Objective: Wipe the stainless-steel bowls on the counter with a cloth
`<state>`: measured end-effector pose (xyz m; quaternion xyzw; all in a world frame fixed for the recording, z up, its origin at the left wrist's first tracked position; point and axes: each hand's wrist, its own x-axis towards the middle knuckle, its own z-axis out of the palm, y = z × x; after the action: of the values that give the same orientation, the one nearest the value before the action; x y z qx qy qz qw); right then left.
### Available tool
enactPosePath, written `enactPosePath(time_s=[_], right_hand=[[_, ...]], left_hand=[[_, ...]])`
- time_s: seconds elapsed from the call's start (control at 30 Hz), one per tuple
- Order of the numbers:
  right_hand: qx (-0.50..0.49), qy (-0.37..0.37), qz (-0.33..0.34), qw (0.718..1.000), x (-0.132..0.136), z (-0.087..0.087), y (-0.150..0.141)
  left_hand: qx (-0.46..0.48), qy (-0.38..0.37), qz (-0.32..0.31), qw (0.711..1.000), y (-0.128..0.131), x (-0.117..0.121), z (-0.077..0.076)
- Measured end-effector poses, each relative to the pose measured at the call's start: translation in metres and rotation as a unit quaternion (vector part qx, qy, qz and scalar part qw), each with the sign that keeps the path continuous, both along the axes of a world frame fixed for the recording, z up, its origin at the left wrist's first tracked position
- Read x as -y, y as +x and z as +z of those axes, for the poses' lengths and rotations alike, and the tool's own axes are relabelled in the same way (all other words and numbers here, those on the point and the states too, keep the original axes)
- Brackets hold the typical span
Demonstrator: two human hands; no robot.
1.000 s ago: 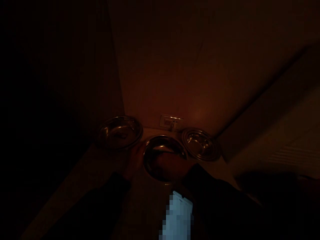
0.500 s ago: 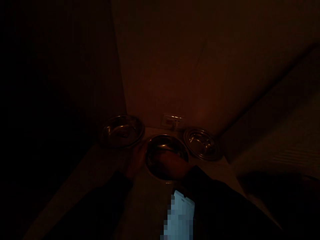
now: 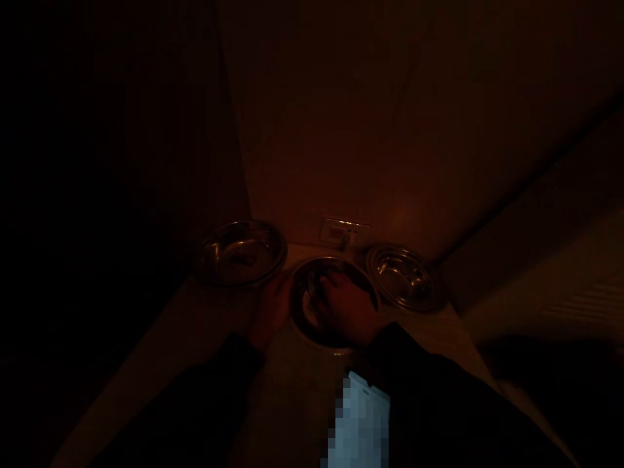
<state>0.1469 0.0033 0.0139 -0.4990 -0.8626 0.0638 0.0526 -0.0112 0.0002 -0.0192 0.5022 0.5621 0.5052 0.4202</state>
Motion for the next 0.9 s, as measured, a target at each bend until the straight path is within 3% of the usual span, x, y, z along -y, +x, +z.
enactPosePath(time_s=[0.27, 0.5, 0.6, 0.8, 0.9], right_hand=[[-0.014, -0.051, 0.112, 0.992, 0.001, 0.010, -0.014], [-0.033, -0.119, 0.215, 0.969, 0.011, 0.022, -0.010], [0.002, -0.101, 0.188, 0.977, 0.014, 0.019, -0.011], [0.069, -0.045, 0.059, 0.995, 0.003, 0.011, -0.015], [0.074, -0.041, 0.035, 0.996, -0.003, 0.011, -0.016]], left_hand=[[-0.001, -0.001, 0.015, 1.000, -0.001, -0.002, -0.001], [0.009, 0.001, 0.027, 1.000, 0.000, 0.001, -0.003], [0.016, -0.001, 0.024, 1.000, -0.001, 0.000, -0.003], [0.002, 0.005, 0.017, 1.000, -0.002, -0.002, -0.004], [0.012, -0.003, 0.016, 1.000, 0.000, -0.002, -0.005]])
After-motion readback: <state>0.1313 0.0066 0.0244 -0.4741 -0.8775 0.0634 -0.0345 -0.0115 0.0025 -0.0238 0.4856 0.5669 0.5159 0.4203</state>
